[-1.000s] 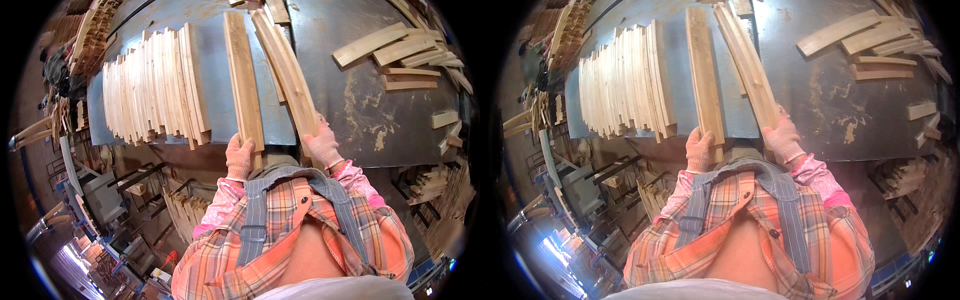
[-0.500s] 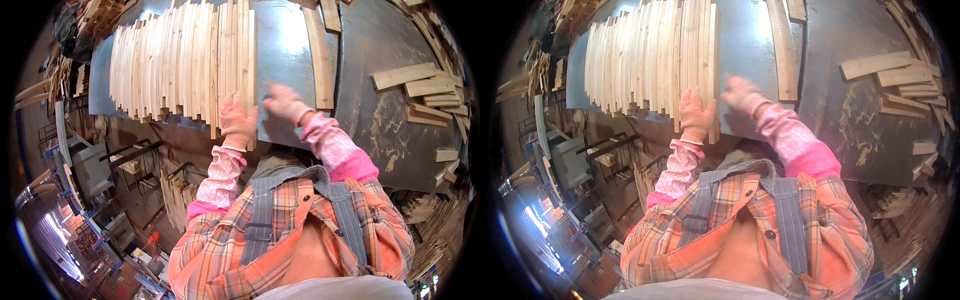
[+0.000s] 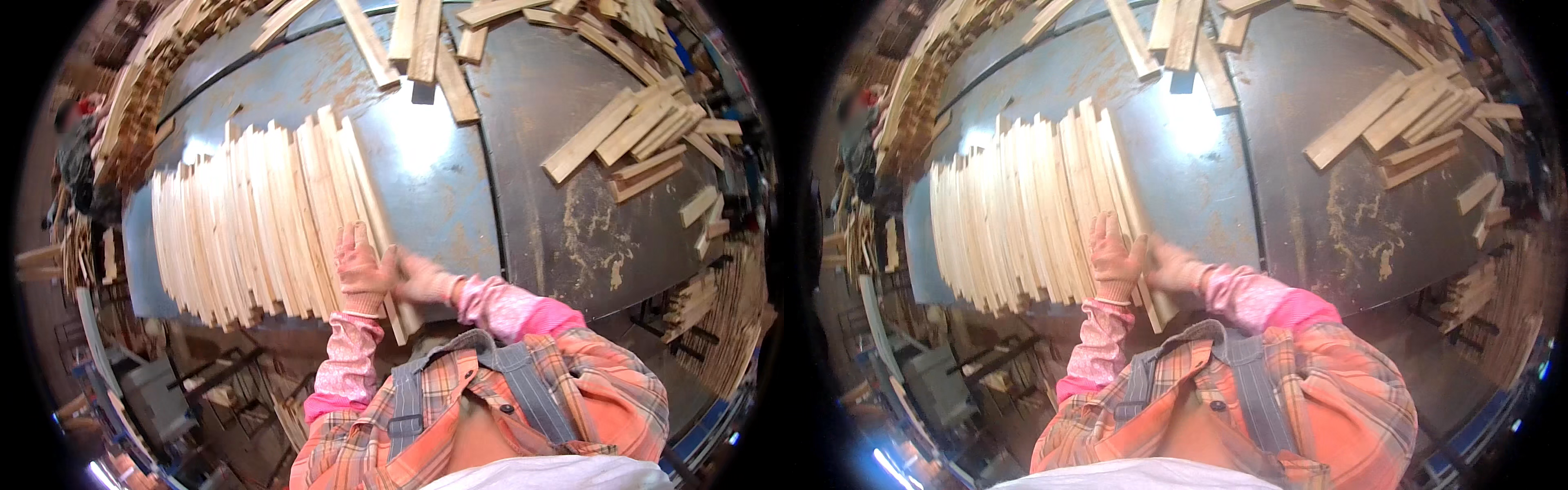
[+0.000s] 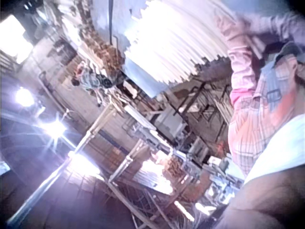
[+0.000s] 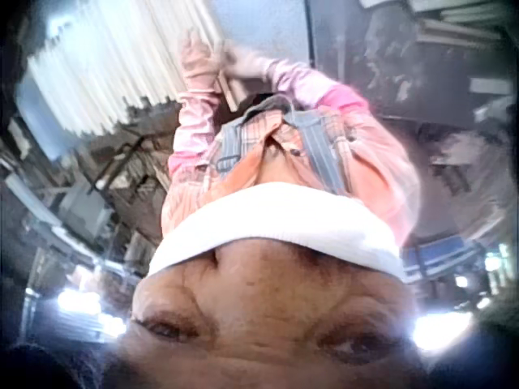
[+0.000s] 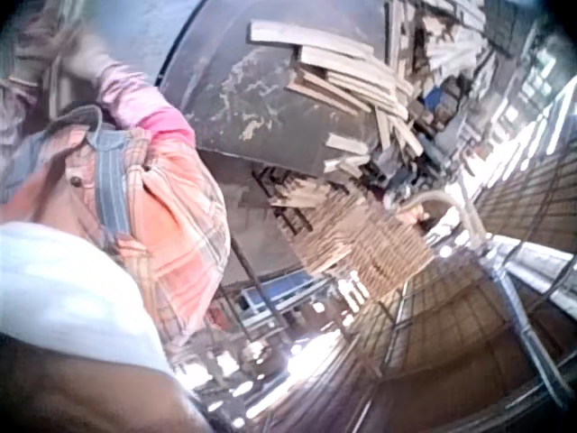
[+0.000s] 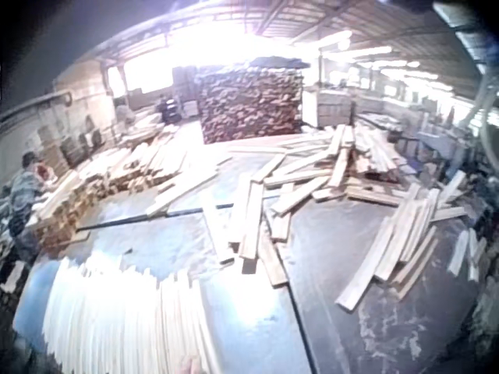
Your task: The person sorts and stacks thin wooden planks on a metal workbench. They pick up individual planks from a disorganized pile, inspect them, and place them into a neat, aligned stack.
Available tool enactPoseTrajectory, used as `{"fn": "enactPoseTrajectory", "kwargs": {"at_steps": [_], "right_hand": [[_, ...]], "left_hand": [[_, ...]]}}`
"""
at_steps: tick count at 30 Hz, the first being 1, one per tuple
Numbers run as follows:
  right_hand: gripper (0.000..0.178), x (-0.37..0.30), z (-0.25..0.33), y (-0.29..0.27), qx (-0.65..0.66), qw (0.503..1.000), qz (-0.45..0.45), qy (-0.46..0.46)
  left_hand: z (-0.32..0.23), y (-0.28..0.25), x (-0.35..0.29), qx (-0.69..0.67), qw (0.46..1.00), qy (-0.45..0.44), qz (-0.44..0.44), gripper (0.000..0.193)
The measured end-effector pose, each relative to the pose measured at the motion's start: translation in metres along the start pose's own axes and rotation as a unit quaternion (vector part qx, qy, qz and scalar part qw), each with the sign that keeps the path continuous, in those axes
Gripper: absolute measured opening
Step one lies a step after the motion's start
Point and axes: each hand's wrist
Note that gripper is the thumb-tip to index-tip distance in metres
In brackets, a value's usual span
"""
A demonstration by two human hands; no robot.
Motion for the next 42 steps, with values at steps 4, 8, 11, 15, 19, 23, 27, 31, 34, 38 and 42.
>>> {"fn": "enactPoseTrajectory", "kwargs": {"at_steps": [4,8,11,15,19,23,27,31,34,38,42], "right_hand": [[0.052,0.013,0.016,-0.036,-0.117,0.989,0.067,-0.069],[0.057,0.046,-0.022,-0.130,-0.017,0.993,-0.104,0.046],[0.061,0.077,-0.032,-0.216,0.024,0.967,-0.249,0.039],[0.069,0.114,0.009,-0.306,0.137,0.952,-0.261,0.084],[0.078,0.148,0.071,-0.341,0.213,0.936,-0.268,-0.081],[0.114,0.250,0.069,-0.364,0.024,0.923,-0.374,0.090],[0.115,0.251,0.055,-0.422,0.059,0.939,-0.317,0.119],[0.111,0.215,0.039,-0.416,0.171,0.941,-0.262,0.132],[0.085,0.184,-0.001,-0.394,0.259,0.910,-0.313,0.084],[0.046,0.154,-0.055,-0.364,0.428,0.884,-0.187,0.020],[0.036,0.099,-0.087,-0.296,0.559,0.820,-0.122,0.013]], "left_hand": [[0.017,0.021,0.027,0.089,0.990,-0.007,0.108,0.075],[0.023,0.037,0.061,0.002,0.999,0.029,0.026,0.066],[0.008,0.045,0.151,-0.057,0.991,0.108,-0.060,0.065],[0.052,0.088,0.319,-0.113,0.989,-0.018,-0.098,0.068],[0.170,0.113,0.410,-0.054,0.965,-0.250,-0.066,0.061],[0.140,0.177,0.501,-0.375,0.886,-0.270,-0.032,0.060],[0.064,0.220,0.567,-0.439,0.882,-0.166,0.033,0.061],[0.029,0.219,0.545,-0.446,0.864,-0.217,0.086,0.051],[0.007,0.220,0.497,-0.614,0.742,-0.201,0.178,0.041],[-0.004,0.211,0.416,-0.690,0.661,-0.219,0.196,0.027],[-0.019,0.146,0.286,-0.644,0.690,-0.316,0.099,0.029]]}}
Point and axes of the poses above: each hand's wrist, its own x-axis towards the middle knuckle, its own y-axis out of the palm, z = x × y, and after that the axes turned 10 degrees about y, right-handed
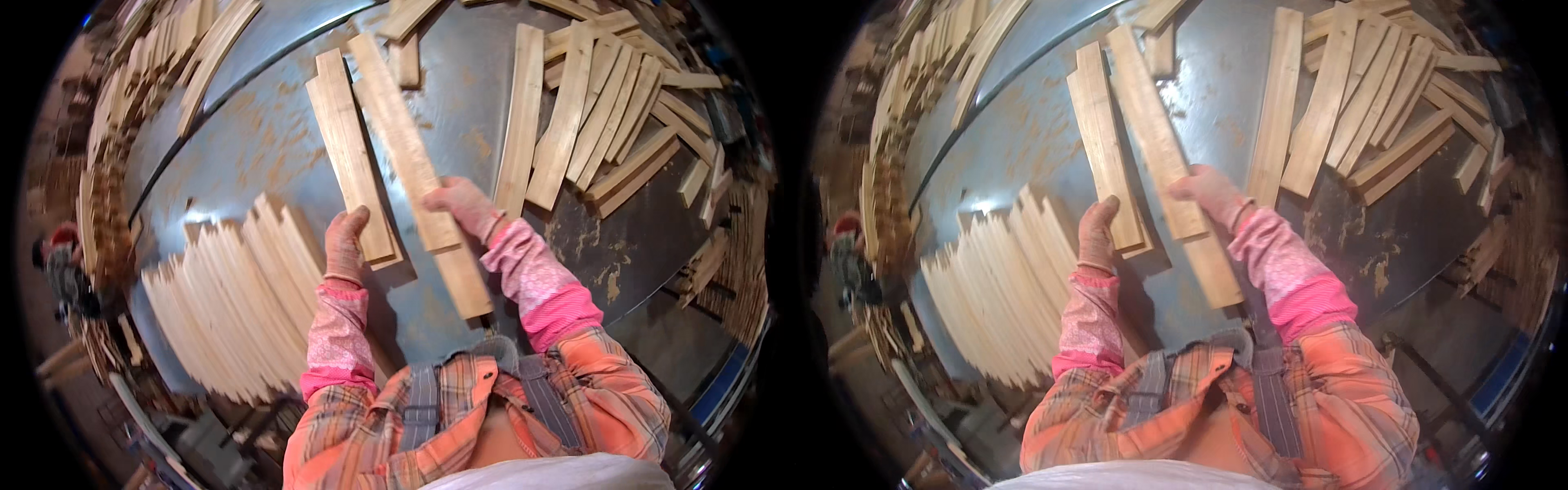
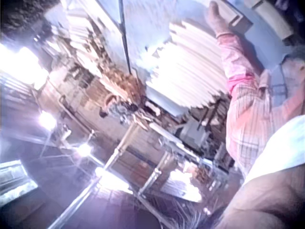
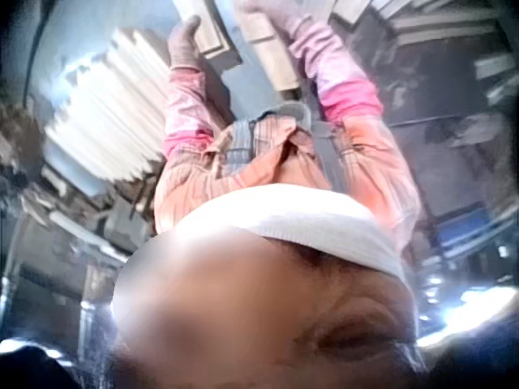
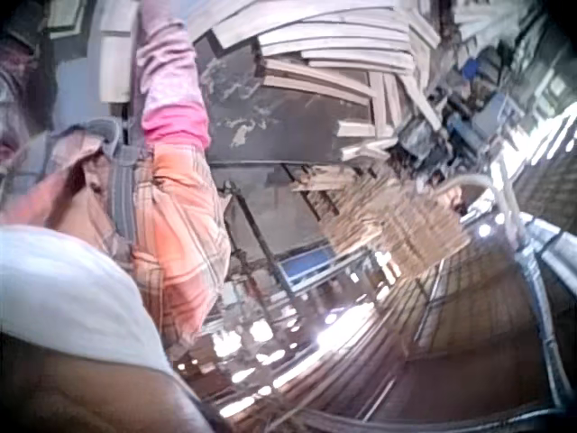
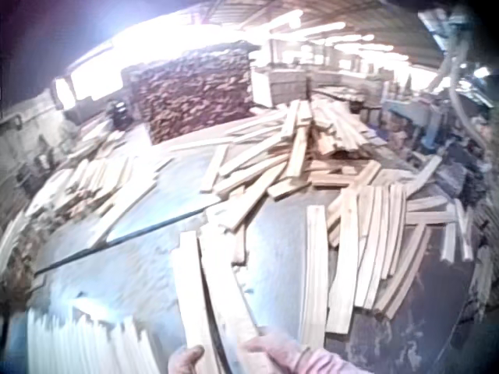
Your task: The person sorts and stacks thin wooden planks on a metal workbench. They pick up individual planks from a disorganized pile, inspect them, and place them into a neat, aligned stack.
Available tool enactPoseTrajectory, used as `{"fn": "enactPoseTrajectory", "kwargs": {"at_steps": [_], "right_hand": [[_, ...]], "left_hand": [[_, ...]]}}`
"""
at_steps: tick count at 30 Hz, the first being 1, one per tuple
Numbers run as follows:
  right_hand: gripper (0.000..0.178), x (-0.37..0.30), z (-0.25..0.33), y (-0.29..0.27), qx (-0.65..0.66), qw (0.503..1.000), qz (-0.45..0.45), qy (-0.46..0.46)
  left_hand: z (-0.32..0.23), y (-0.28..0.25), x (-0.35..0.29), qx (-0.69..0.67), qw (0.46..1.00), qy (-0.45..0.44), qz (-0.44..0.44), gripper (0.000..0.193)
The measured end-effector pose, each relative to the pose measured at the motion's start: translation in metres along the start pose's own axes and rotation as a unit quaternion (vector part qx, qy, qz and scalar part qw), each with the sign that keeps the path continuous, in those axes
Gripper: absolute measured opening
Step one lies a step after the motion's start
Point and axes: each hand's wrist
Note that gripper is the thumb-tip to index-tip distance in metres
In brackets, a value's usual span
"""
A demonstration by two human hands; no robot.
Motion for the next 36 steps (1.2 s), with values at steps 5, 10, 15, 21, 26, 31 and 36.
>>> {"fn": "enactPoseTrajectory", "kwargs": {"at_steps": [5,10,15,21,26,31,36], "right_hand": [[0.050,-0.053,-0.027,0.010,-0.375,0.906,-0.195,0.001],[0.076,-0.066,-0.083,0.091,-0.545,0.823,-0.132,0.094],[0.091,-0.075,-0.159,0.127,-0.571,0.819,0.034,-0.048],[0.074,-0.085,-0.187,0.164,-0.471,0.852,0.218,-0.062],[0.077,-0.104,-0.112,0.106,-0.569,0.816,0.062,-0.082],[0.062,-0.126,-0.030,-0.049,-0.412,0.807,-0.385,-0.174],[0.074,-0.129,0.005,-0.239,-0.290,0.802,-0.517,-0.070]], "left_hand": [[0.005,-0.009,-0.133,0.477,0.865,-0.028,-0.151,0.057],[0.030,-0.042,-0.198,0.651,0.756,0.029,-0.057,0.055],[-0.019,-0.060,-0.222,0.682,0.719,-0.118,0.064,0.051],[-0.028,-0.098,-0.249,0.675,0.689,0.253,-0.077,0.048],[-0.034,-0.015,-0.196,0.444,0.836,0.322,-0.021,0.051],[-0.027,0.060,-0.110,0.407,0.843,0.345,0.063,0.043],[0.054,0.128,-0.013,0.535,0.808,0.242,0.050,0.067]]}}
Point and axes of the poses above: each hand's wrist, its own x-axis towards the middle knuckle, its own y-axis out of the palm, z = x × y, and after that the axes turned 10 degrees about y, right-handed
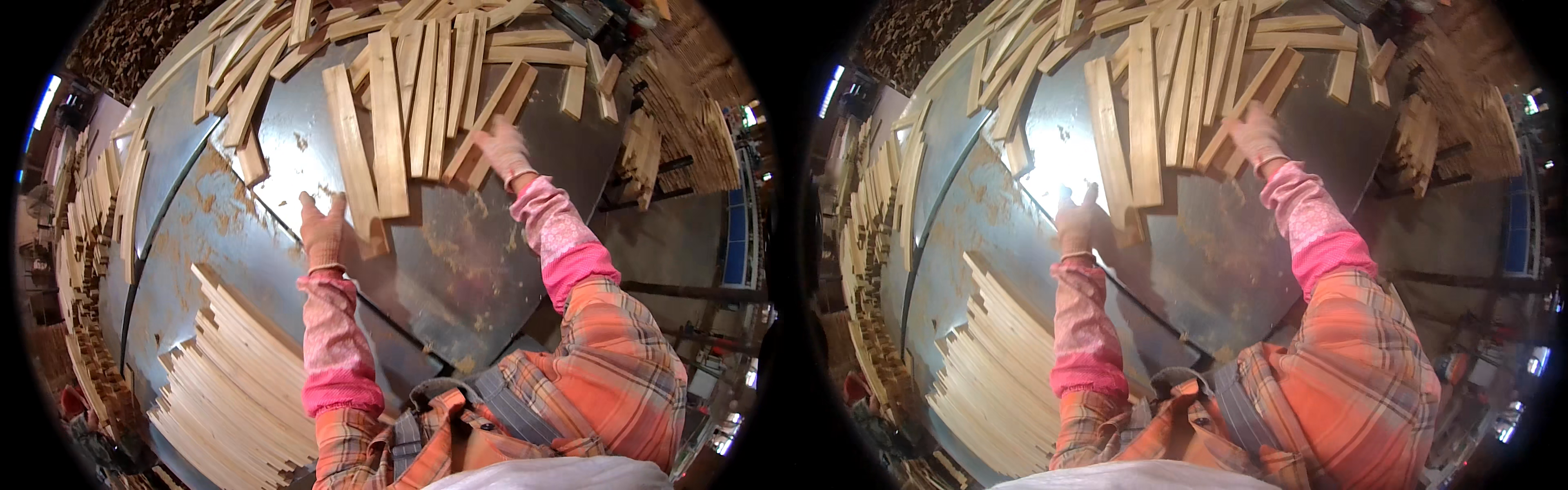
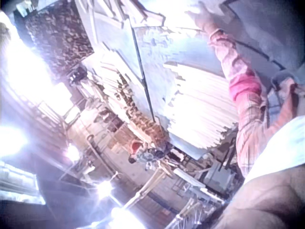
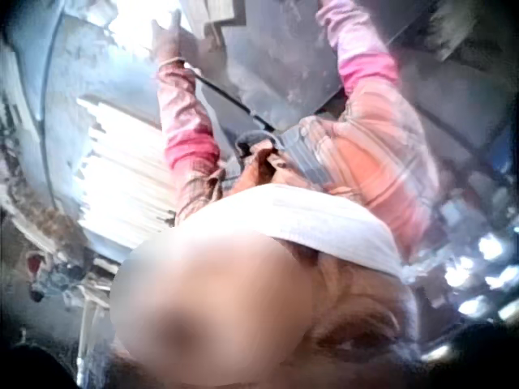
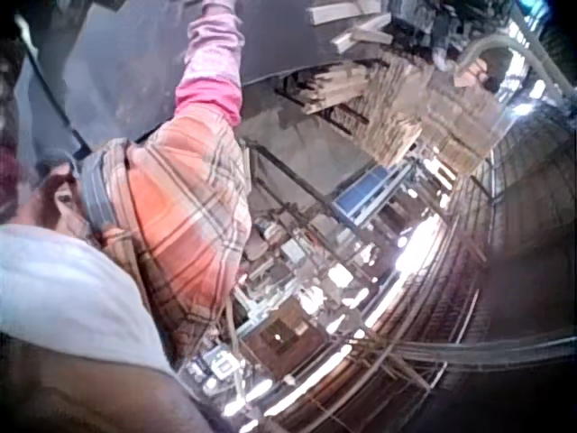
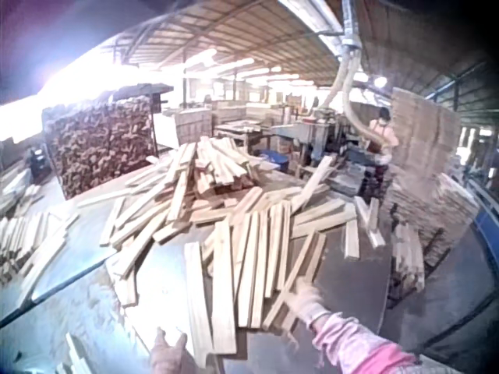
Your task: The person sorts and stacks thin wooden planks on a metal workbench. They pick up individual planks from a disorganized pile, inspect them, and place them into a neat, aligned stack.
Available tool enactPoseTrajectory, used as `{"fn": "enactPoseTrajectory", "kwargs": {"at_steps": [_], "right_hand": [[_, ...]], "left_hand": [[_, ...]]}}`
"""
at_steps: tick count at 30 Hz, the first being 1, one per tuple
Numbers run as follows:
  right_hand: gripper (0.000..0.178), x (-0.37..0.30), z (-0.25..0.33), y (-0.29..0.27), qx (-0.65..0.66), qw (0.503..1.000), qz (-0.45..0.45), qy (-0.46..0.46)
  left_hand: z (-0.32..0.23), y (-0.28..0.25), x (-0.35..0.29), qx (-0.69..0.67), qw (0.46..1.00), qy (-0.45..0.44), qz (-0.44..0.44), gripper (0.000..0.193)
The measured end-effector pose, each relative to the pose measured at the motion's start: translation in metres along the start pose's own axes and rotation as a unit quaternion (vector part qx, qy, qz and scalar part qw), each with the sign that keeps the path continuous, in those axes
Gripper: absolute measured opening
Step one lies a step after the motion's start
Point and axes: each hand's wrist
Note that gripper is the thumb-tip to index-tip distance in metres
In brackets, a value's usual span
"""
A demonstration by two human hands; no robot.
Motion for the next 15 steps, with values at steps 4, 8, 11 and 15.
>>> {"fn": "enactPoseTrajectory", "kwargs": {"at_steps": [4,8,11,15], "right_hand": [[0.095,0.077,-0.046,-0.001,0.046,0.981,-0.015,0.187],[0.087,0.095,-0.038,-0.017,0.100,0.976,0.104,0.165],[0.069,0.117,-0.092,-0.018,0.166,0.963,0.040,0.207],[0.064,0.141,-0.132,-0.010,0.295,0.930,0.096,0.197]], "left_hand": [[-0.056,0.074,0.013,0.132,0.988,-0.015,0.079,0.084],[-0.021,0.077,0.027,-0.149,0.969,-0.189,0.052,0.066],[-0.084,0.090,0.029,-0.269,0.951,-0.148,0.023,0.046],[-0.124,0.087,0.062,-0.461,0.882,-0.096,0.031,0.043]]}}
Point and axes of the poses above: each hand's wrist, its own x-axis towards the middle knuckle, its own y-axis out of the palm, z = x × y, and after that the axes turned 10 degrees about y, right-handed
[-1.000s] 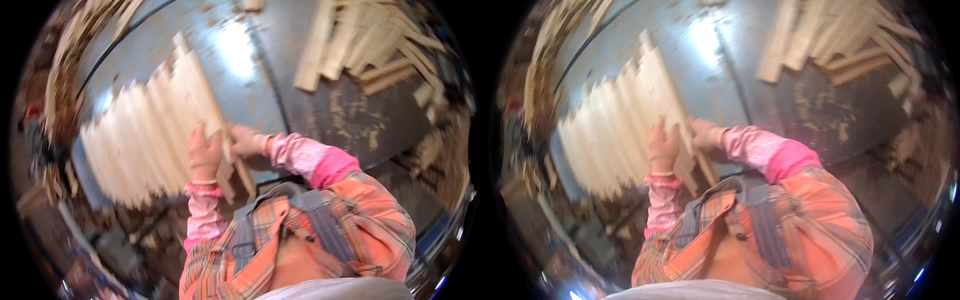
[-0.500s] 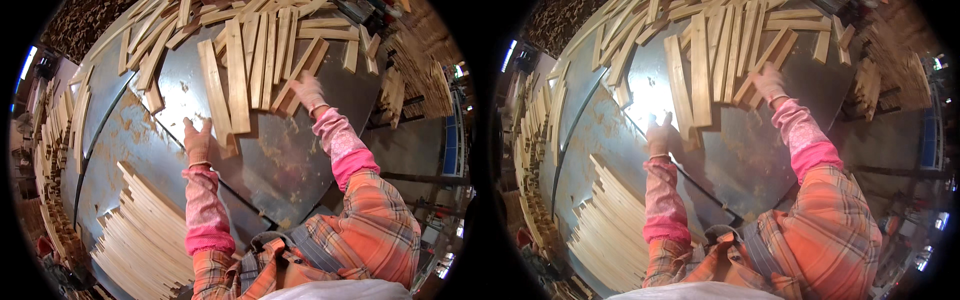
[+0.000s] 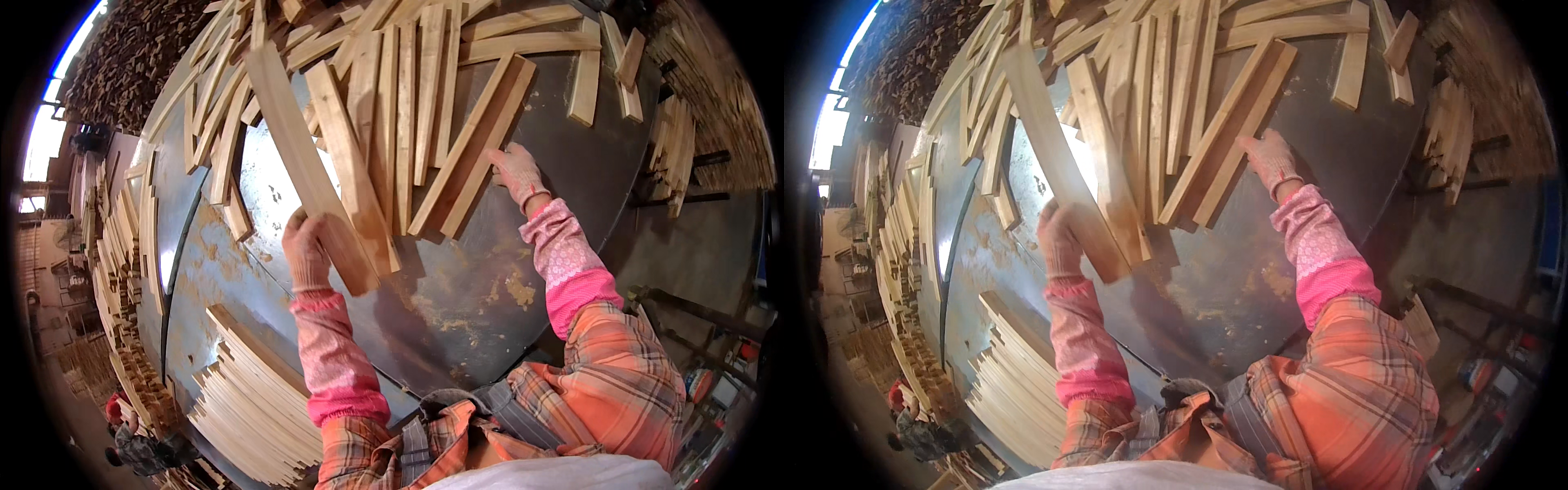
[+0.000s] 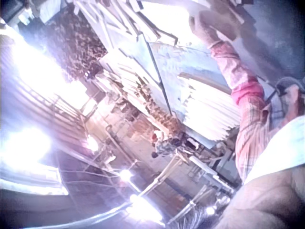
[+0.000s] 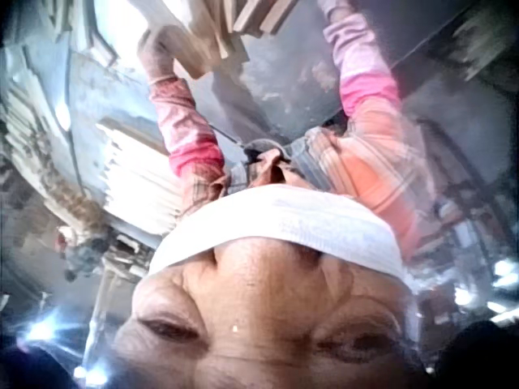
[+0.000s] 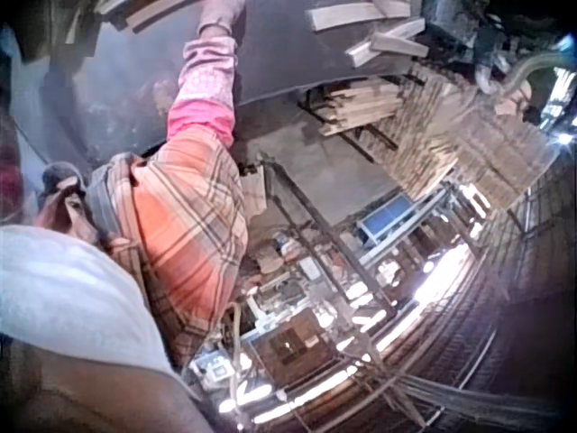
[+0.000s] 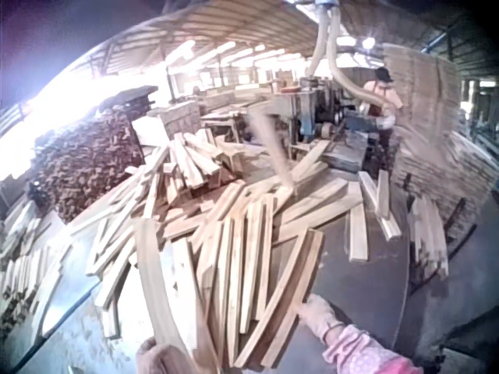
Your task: The person sorts and stacks thin wooden planks on a metal workbench. They pick up individual planks from a disorganized pile, inspect them, and place them into a neat, aligned stack.
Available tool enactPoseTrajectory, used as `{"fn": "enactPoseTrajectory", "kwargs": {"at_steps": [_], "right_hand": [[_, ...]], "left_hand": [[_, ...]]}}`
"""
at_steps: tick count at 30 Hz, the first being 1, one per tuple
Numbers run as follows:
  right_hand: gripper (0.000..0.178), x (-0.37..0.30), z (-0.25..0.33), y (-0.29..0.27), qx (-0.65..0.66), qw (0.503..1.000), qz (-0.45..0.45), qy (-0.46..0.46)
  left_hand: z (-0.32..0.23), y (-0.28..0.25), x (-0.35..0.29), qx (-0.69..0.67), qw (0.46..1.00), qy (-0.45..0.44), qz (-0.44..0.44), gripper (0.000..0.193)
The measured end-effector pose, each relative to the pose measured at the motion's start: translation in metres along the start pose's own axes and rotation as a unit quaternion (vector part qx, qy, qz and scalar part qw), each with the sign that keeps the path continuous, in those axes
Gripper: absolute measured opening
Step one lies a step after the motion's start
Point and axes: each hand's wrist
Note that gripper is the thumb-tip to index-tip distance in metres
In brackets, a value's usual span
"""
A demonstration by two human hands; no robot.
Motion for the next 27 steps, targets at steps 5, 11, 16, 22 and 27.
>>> {"fn": "enactPoseTrajectory", "kwargs": {"at_steps": [5,11,16,22,27], "right_hand": [[0.068,-0.008,0.028,0.020,-0.029,0.999,-0.043,-0.017],[0.071,0.009,0.027,0.009,0.112,0.984,0.136,0.020],[0.075,-0.056,0.064,0.032,-0.196,0.980,0.001,-0.026],[0.049,-0.057,0.062,0.025,-0.128,0.991,-0.022,-0.011],[0.048,-0.079,-0.014,-0.033,0.138,0.973,0.176,-0.060]], "left_hand": [[0.027,0.022,0.043,0.445,0.891,0.007,0.085,0.074],[0.012,0.080,0.025,0.324,0.915,-0.185,0.154,0.057],[0.034,0.097,-0.014,0.358,0.919,-0.079,0.148,0.055],[0.003,0.124,-0.063,0.401,0.902,-0.124,0.095,0.049],[-0.014,0.034,-0.140,0.336,0.935,-0.114,-0.019,0.059]]}}
Point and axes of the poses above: each hand's wrist, its own x-axis towards the middle knuckle, its own y-axis out of the palm, z = x × y, and after that the axes turned 10 degrees about y, right-handed
